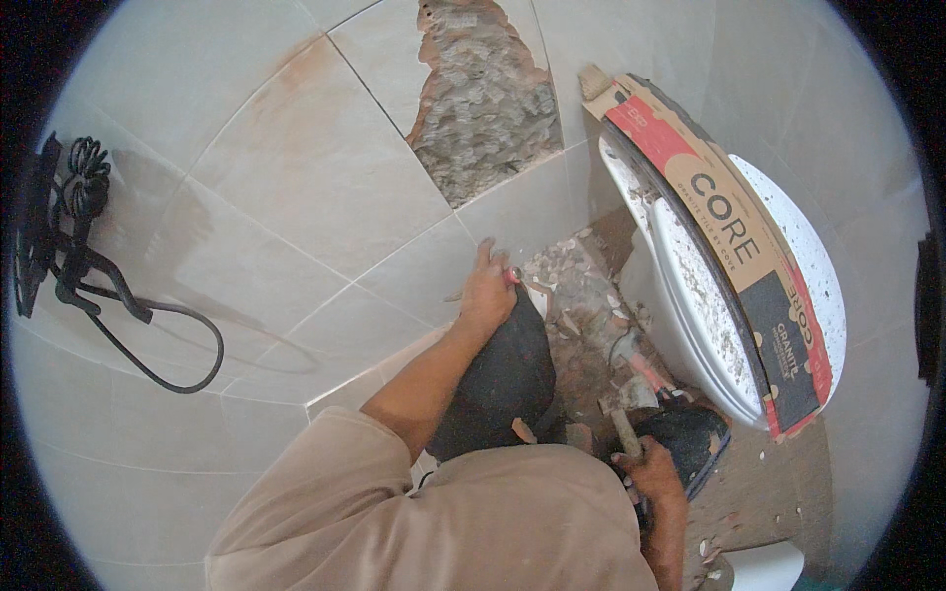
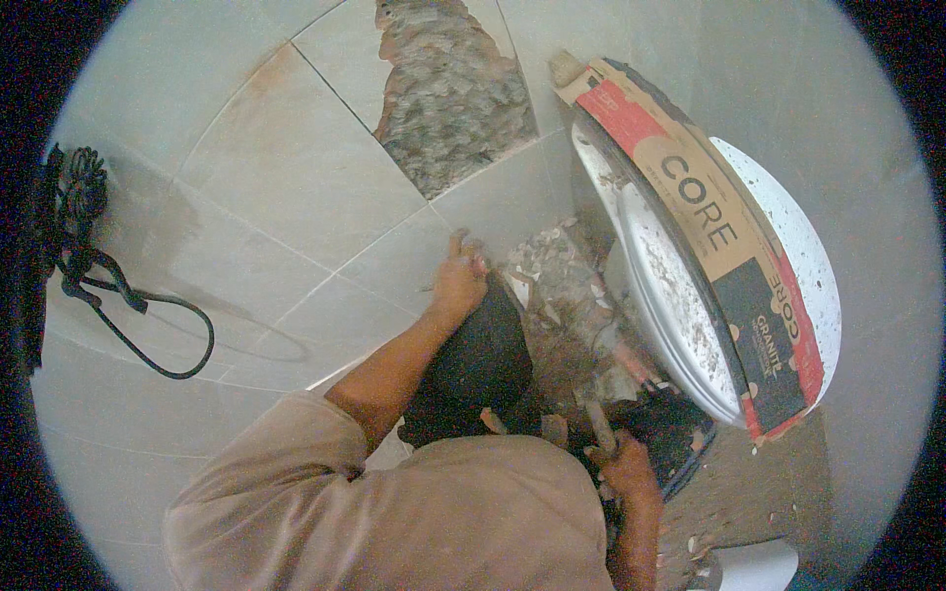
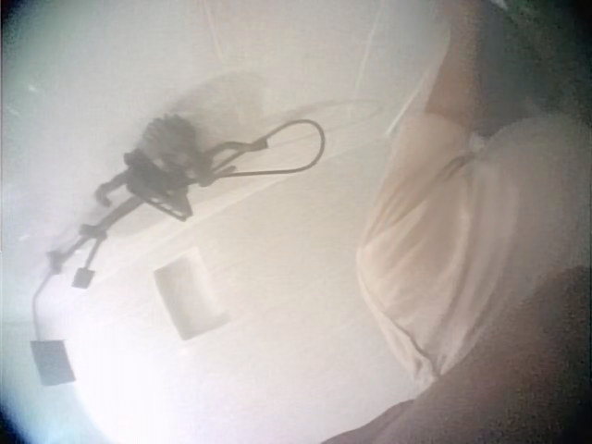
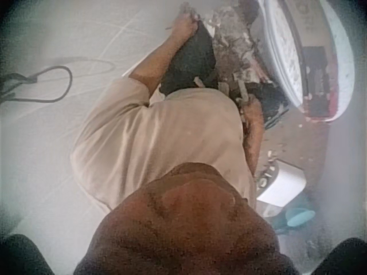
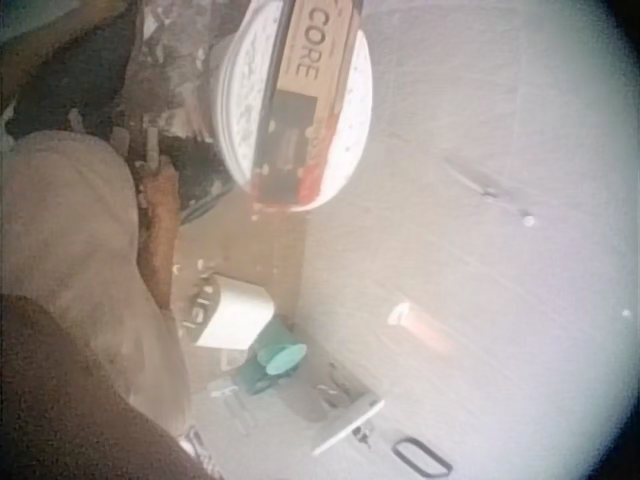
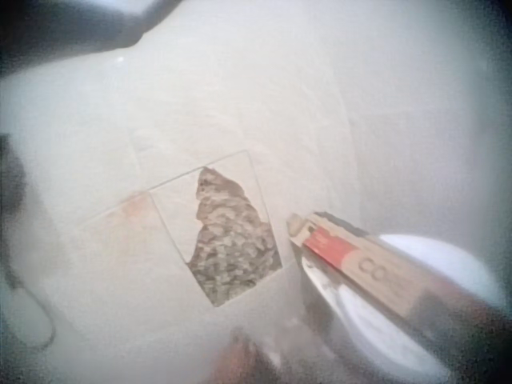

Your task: The person uses a hammer and a chisel to remove wall tiles in a bathroom. They repeatedly strike the chisel against the tiles to break them and pry them off the wall, creating a large hole in the tiled surface.

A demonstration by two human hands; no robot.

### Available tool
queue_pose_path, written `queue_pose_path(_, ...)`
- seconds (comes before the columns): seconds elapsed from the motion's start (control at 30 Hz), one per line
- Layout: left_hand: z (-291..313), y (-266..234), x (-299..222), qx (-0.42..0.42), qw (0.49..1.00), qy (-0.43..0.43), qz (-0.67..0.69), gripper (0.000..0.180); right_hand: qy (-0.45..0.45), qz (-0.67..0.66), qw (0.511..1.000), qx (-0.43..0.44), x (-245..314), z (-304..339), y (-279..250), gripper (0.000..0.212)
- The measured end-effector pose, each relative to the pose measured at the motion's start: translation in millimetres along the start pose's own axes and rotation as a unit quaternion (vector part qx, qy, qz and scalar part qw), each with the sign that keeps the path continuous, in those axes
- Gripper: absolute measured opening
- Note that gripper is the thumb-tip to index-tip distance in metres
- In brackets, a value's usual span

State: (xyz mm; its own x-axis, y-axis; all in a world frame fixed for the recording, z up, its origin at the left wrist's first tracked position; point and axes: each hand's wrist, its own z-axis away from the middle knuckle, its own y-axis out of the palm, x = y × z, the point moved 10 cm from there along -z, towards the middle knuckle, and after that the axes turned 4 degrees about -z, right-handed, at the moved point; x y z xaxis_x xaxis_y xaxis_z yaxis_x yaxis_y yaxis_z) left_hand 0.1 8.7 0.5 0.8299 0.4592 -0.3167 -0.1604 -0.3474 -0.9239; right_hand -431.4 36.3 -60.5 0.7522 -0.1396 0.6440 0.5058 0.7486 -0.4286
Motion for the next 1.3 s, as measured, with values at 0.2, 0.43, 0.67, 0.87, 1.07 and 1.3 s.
queue_pose_path(0.2, -23, -12, 2, -0.092, 0.995, -0.009, 0.033, 0.064, -0.025, -0.027, 0.999, -0.026, -19, -7, 5, 0.042)
queue_pose_path(0.43, -38, -27, 17, -0.145, 0.989, -0.024, 0.027, 0.058, 0.006, -0.034, 0.999, 0.002, -11, -2, 11, 0.05)
queue_pose_path(0.67, -62, -22, -45, -0.035, 0.986, 0.148, 0.072, 0.058, 0.033, -0.066, 0.997, 0.012, -9, 4, 6, 0.05)
queue_pose_path(0.87, -120, 41, 68, 0.013, 0.994, 0.029, -0.107, 0.034, -0.076, -0.045, 0.995, 0.04, -13, -19, 9, 0.054)
queue_pose_path(1.07, -176, 30, 91, 0.035, 0.921, 0.098, -0.376, 0.035, -0.106, -0.064, 0.992, -0.019, 4, 8, -17, 0.034)
queue_pose_path(1.3, -232, 38, 80, -0.014, 0.879, 0.178, -0.442, 0.043, -0.185, -0.035, 0.982, -0.032, 25, -20, -10, 0.034)
